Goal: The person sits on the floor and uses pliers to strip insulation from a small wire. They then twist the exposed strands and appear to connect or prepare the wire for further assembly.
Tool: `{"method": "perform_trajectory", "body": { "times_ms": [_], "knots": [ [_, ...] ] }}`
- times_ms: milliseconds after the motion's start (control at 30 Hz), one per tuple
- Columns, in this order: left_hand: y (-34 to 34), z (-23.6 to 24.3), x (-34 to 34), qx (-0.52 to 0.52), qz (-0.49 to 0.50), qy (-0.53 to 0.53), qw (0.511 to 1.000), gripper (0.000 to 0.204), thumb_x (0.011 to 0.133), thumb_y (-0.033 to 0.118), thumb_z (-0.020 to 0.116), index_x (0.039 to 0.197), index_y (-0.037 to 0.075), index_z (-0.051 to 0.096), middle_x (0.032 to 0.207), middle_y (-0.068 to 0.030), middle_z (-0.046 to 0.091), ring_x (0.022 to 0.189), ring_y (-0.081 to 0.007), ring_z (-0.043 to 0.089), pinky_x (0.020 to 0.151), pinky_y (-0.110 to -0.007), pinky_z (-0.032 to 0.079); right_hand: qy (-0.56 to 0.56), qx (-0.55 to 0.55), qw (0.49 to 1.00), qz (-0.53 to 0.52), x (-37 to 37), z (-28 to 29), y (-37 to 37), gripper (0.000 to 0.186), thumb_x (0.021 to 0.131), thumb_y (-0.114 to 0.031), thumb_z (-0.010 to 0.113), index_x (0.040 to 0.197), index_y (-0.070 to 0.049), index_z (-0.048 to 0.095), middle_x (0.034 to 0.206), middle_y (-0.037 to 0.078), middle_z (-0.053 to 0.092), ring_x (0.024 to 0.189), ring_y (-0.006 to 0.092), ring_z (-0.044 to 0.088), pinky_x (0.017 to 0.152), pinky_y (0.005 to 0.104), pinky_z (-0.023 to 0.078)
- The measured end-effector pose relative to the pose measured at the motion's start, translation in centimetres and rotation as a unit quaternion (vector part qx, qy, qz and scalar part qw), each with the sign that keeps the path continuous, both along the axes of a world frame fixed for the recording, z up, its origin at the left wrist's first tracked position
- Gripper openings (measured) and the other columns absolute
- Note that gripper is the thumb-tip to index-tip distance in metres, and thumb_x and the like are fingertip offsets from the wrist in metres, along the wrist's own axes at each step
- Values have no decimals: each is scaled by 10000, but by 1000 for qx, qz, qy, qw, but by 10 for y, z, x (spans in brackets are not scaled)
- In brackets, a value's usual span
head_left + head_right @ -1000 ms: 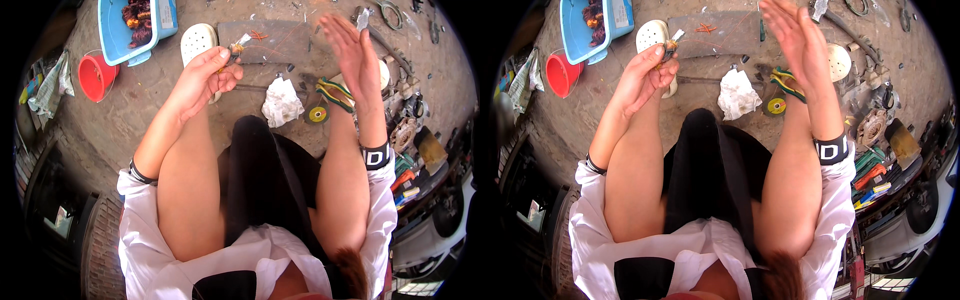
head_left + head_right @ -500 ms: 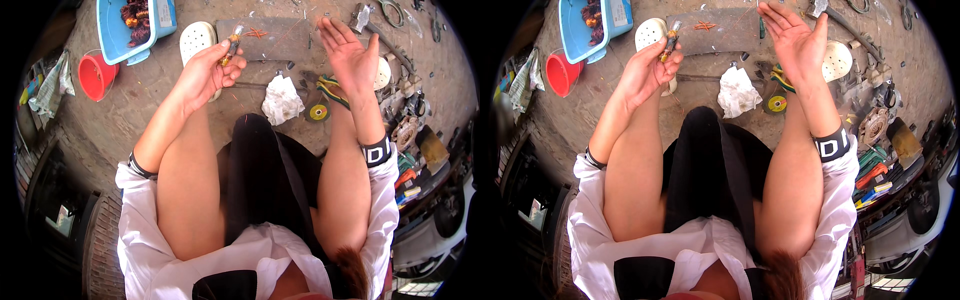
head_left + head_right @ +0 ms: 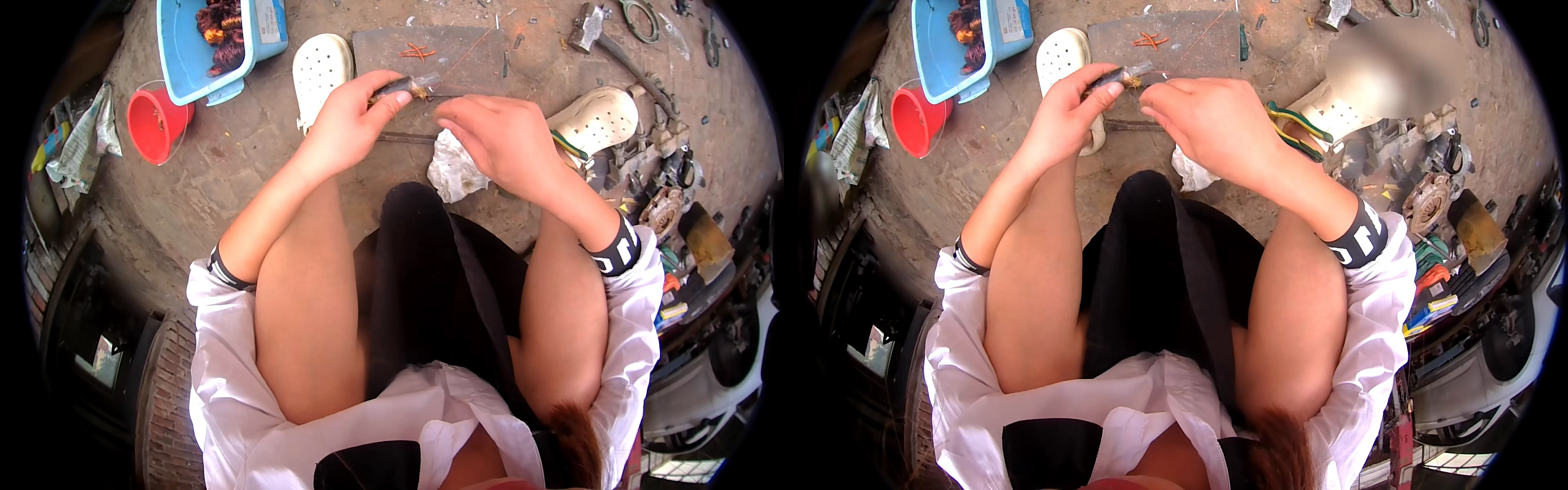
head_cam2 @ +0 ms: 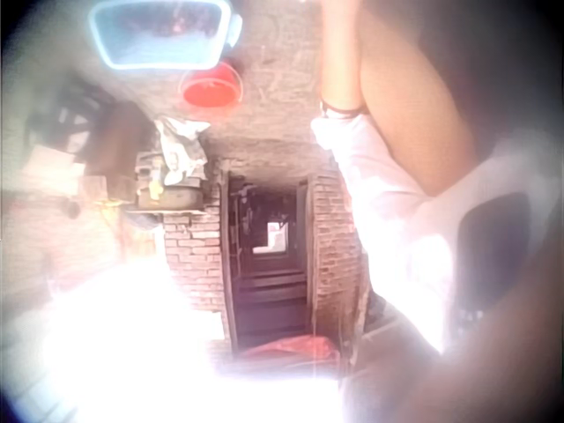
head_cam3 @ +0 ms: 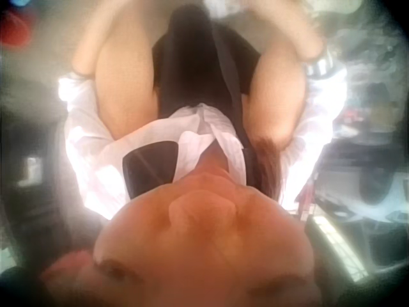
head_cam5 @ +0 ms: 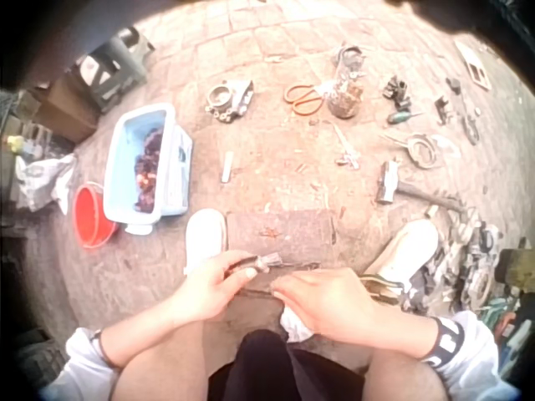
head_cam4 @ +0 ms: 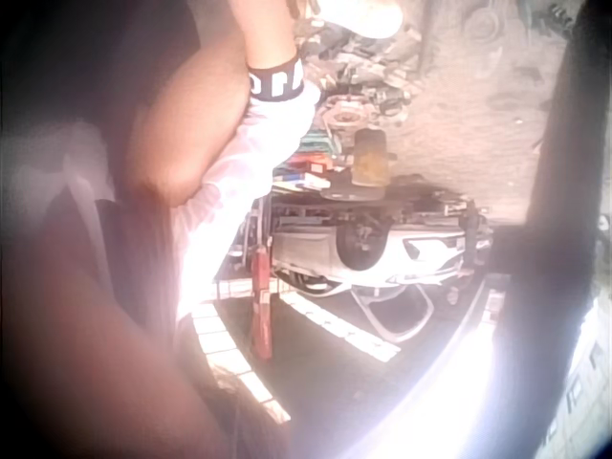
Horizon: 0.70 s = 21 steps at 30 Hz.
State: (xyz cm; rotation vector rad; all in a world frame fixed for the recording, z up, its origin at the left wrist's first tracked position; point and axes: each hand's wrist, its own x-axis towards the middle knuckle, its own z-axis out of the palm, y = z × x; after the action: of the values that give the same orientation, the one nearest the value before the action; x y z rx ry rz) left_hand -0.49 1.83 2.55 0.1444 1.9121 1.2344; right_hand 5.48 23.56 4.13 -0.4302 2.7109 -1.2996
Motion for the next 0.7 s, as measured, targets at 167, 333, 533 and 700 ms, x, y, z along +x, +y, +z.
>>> {"method": "perform_trajectory", "body": {
  "times_ms": [167,333,533,700],
  "knots": [
    [4,7,-1,-91,-143,154,974,265,930,223,610,1089,12,615,898,-178,647,849,-360,612,736,-412,481,7,-1,998,-59,-11,6,18,99,865,-157,667,911,-70,661,740,90,655,675,301,630,582,364,498],
    [-4,7,4,-41,-191,97,976,261,944,249,586,1060,16,596,886,-182,633,863,-382,605,735,-447,472,-108,-13,988,-110,-12,-7,36,146,911,-176,632,869,-36,640,676,108,595,567,268,541,552,344,449],
    [-7,1,2,-125,-200,112,965,283,947,261,575,1118,35,577,919,-185,644,902,-383,613,767,-442,488,-267,-278,920,68,-10,0,43,315,963,-211,585,716,-19,550,797,37,583,631,97,461,598,244,390],
    [-2,-2,6,-72,-219,157,960,281,919,244,608,1115,43,617,972,-171,660,942,-380,616,783,-438,502,-407,-448,794,63,-17,10,27,354,1025,-310,452,783,-60,516,761,34,543,574,43,379,490,191,261]
  ]
}}
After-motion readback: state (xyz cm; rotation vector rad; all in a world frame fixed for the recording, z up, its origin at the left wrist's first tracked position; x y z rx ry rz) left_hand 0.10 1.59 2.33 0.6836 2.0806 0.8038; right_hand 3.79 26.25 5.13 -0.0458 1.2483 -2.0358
